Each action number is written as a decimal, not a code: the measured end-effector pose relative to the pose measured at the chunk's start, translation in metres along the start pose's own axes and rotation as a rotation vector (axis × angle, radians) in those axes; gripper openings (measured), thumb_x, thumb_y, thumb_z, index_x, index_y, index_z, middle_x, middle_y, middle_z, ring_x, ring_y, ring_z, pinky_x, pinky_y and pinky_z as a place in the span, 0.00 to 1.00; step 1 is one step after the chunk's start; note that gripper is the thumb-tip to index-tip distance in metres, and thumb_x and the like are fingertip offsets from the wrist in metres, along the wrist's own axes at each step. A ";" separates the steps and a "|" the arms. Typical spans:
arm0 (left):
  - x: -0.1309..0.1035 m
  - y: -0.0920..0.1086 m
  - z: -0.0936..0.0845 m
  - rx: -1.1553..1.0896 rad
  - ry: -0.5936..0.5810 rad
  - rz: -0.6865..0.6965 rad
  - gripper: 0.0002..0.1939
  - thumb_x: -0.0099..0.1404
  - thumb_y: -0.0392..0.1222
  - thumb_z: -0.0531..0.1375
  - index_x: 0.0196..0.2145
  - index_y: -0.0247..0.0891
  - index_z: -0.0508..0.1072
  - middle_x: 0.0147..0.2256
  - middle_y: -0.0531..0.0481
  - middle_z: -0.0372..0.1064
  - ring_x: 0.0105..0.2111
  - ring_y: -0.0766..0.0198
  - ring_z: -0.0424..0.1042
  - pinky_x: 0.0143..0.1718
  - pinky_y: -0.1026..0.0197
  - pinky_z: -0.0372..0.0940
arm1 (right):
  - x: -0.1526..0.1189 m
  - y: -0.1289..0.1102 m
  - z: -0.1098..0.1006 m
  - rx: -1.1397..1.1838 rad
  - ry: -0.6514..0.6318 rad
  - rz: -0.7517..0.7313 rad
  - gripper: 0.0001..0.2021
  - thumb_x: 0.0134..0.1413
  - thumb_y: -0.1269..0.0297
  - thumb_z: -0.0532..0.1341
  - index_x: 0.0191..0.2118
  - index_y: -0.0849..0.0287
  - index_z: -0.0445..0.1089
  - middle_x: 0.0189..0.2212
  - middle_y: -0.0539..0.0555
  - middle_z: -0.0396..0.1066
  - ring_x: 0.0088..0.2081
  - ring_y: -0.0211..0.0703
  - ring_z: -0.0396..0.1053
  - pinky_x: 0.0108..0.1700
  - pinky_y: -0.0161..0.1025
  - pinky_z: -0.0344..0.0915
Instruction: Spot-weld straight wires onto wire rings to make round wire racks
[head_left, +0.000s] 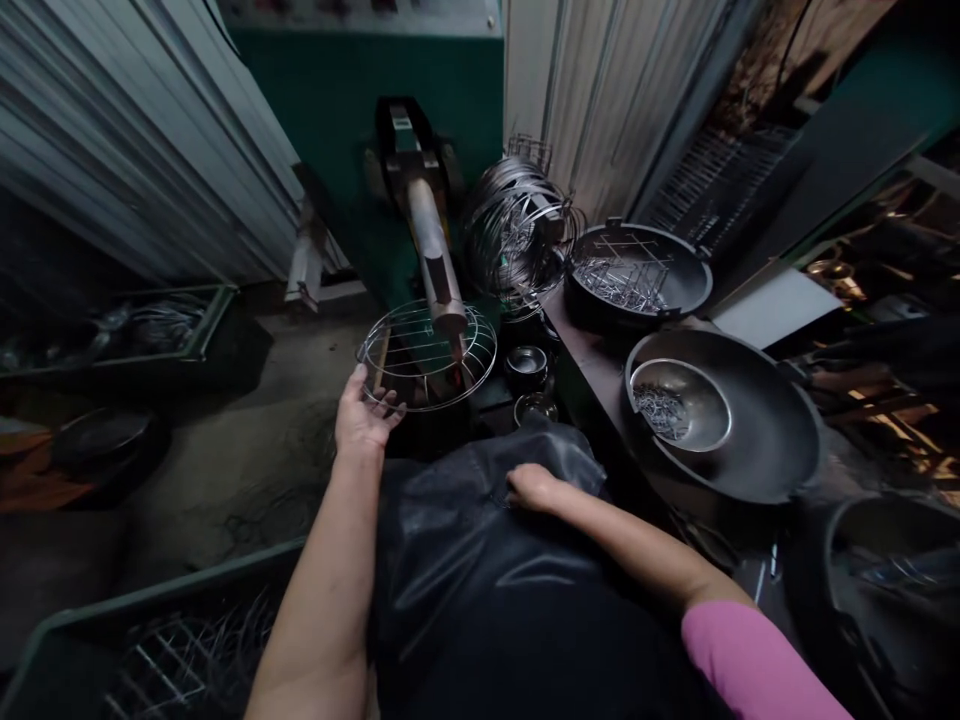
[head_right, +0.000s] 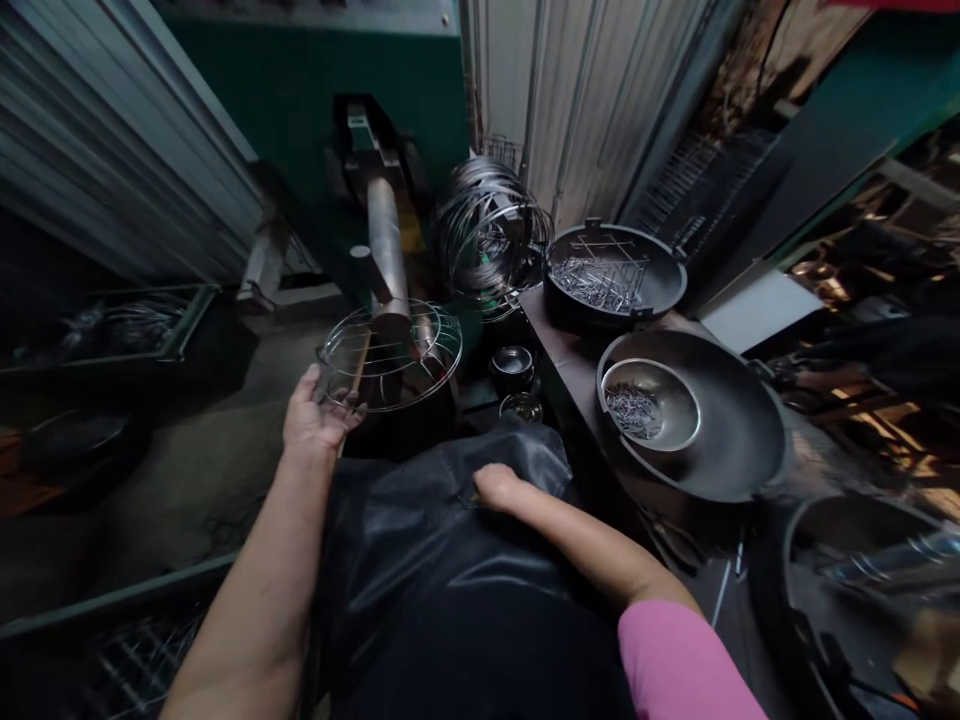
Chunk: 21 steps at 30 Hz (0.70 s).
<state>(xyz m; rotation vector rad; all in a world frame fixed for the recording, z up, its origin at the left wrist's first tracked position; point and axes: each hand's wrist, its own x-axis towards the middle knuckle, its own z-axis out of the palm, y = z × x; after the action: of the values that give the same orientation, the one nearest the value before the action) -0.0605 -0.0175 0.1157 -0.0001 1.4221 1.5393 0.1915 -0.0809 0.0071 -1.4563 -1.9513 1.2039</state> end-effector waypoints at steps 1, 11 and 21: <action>0.001 0.001 -0.002 -0.010 -0.009 -0.007 0.17 0.52 0.51 0.60 0.36 0.39 0.65 0.30 0.52 0.58 0.29 0.65 0.65 0.31 0.57 0.65 | -0.004 0.004 0.012 -0.009 0.009 0.008 0.21 0.30 0.70 0.68 0.10 0.55 0.52 0.11 0.50 0.59 0.25 0.43 0.68 0.31 0.40 0.63; 0.010 -0.001 -0.044 -0.098 0.109 -0.046 0.12 0.57 0.46 0.56 0.37 0.38 0.61 0.32 0.51 0.60 0.27 0.68 0.64 0.30 0.61 0.62 | -0.001 0.000 0.057 -0.217 -0.248 0.117 0.11 0.35 0.68 0.67 0.15 0.53 0.64 0.23 0.63 0.71 0.33 0.57 0.70 0.37 0.51 0.65; 0.028 0.030 -0.008 0.284 -0.031 0.101 0.17 0.48 0.50 0.62 0.35 0.39 0.68 0.31 0.49 0.62 0.27 0.64 0.63 0.27 0.59 0.63 | -0.021 -0.010 -0.031 0.350 -0.356 0.324 0.04 0.42 0.69 0.58 0.29 0.58 0.66 0.21 0.49 0.65 0.19 0.33 0.59 0.21 0.33 0.55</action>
<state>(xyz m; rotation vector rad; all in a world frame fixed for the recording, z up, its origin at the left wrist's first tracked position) -0.0984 0.0001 0.1195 0.2700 1.6249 1.3990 0.2168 -0.0888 0.0349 -1.4804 -1.6255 1.9534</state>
